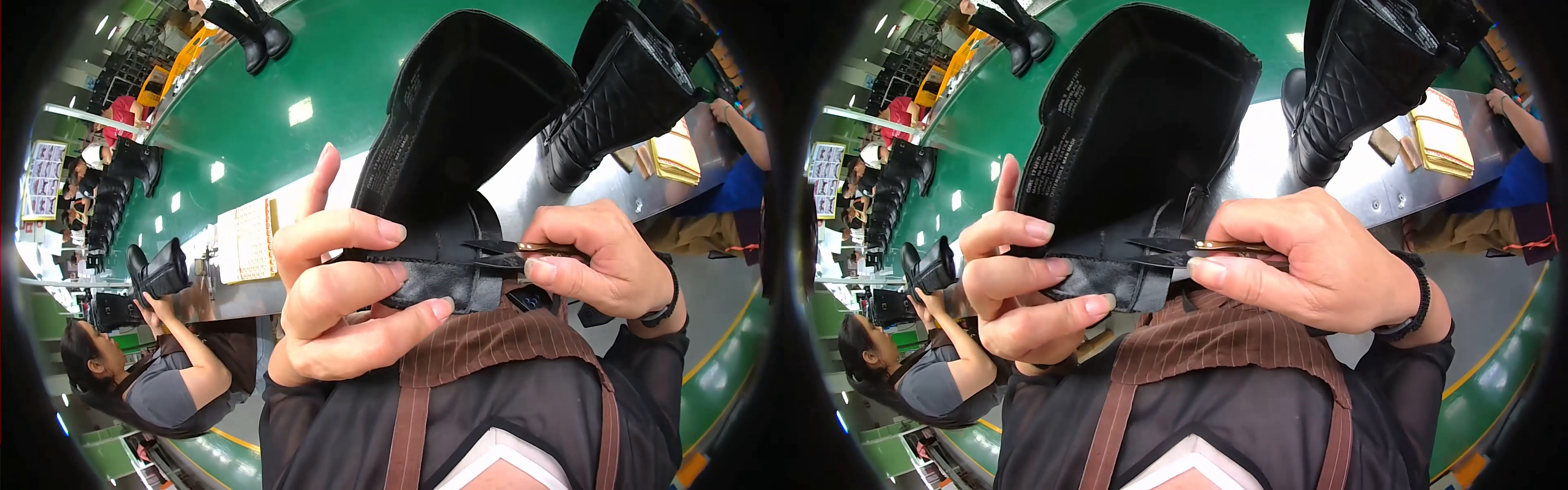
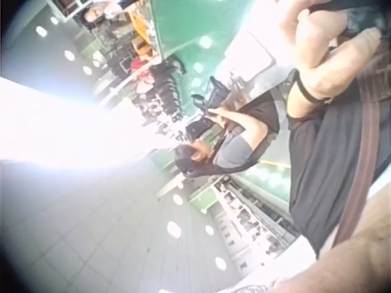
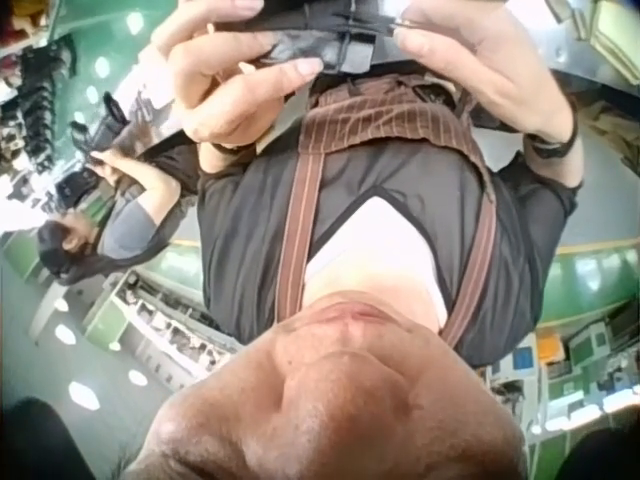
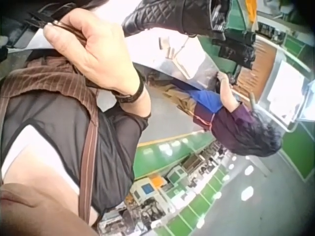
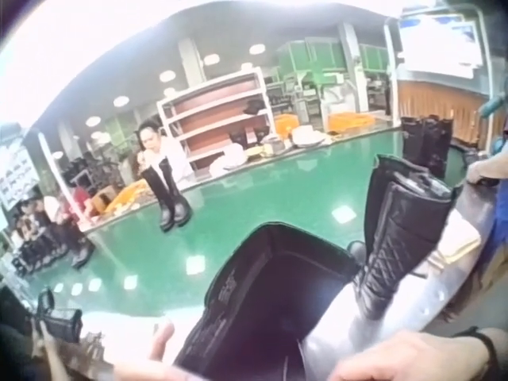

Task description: The person inspects a pair of black boots for quality control, using clippers to remove tags.

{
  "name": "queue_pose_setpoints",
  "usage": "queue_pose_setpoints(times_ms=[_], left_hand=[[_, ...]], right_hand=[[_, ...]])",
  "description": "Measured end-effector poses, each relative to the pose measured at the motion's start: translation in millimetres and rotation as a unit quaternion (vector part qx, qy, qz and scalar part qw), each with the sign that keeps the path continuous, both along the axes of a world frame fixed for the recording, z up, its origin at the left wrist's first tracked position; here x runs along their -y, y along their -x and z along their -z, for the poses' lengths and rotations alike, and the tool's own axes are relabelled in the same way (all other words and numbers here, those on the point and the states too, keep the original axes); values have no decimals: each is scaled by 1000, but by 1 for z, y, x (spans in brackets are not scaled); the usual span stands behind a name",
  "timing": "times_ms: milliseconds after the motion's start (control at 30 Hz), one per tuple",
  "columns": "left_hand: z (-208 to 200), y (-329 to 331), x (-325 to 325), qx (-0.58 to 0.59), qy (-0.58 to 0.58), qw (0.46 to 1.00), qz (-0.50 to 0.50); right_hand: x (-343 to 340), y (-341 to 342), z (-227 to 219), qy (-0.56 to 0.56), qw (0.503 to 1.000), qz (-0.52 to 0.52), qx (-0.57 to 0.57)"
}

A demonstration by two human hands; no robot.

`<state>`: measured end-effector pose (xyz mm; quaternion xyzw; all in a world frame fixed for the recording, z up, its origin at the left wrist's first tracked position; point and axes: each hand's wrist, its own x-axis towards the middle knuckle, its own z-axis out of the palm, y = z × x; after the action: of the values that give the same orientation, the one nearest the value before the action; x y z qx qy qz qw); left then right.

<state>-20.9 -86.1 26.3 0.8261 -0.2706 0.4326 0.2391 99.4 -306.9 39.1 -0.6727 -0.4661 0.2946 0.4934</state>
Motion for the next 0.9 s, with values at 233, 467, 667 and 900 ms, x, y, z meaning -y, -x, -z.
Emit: queue_pose_setpoints(times_ms=[233, 467, 667, 900], left_hand=[[-1, 0, 2, -2, -12, 1000, -7], [-2, -4, 6, -2, -21, 999, -32], [-3, -6, 6, -15, -6, 999, -33], [0, -7, 5, -17, 2, 1000, -25]], right_hand=[[-10, 1, -3, -4, 998, -11, 56], [-9, -2, 0, -32, 990, 19, 133], [-11, -1, 5, -55, 986, 31, 153], [-8, 0, 17, -121, 980, 50, 149]])
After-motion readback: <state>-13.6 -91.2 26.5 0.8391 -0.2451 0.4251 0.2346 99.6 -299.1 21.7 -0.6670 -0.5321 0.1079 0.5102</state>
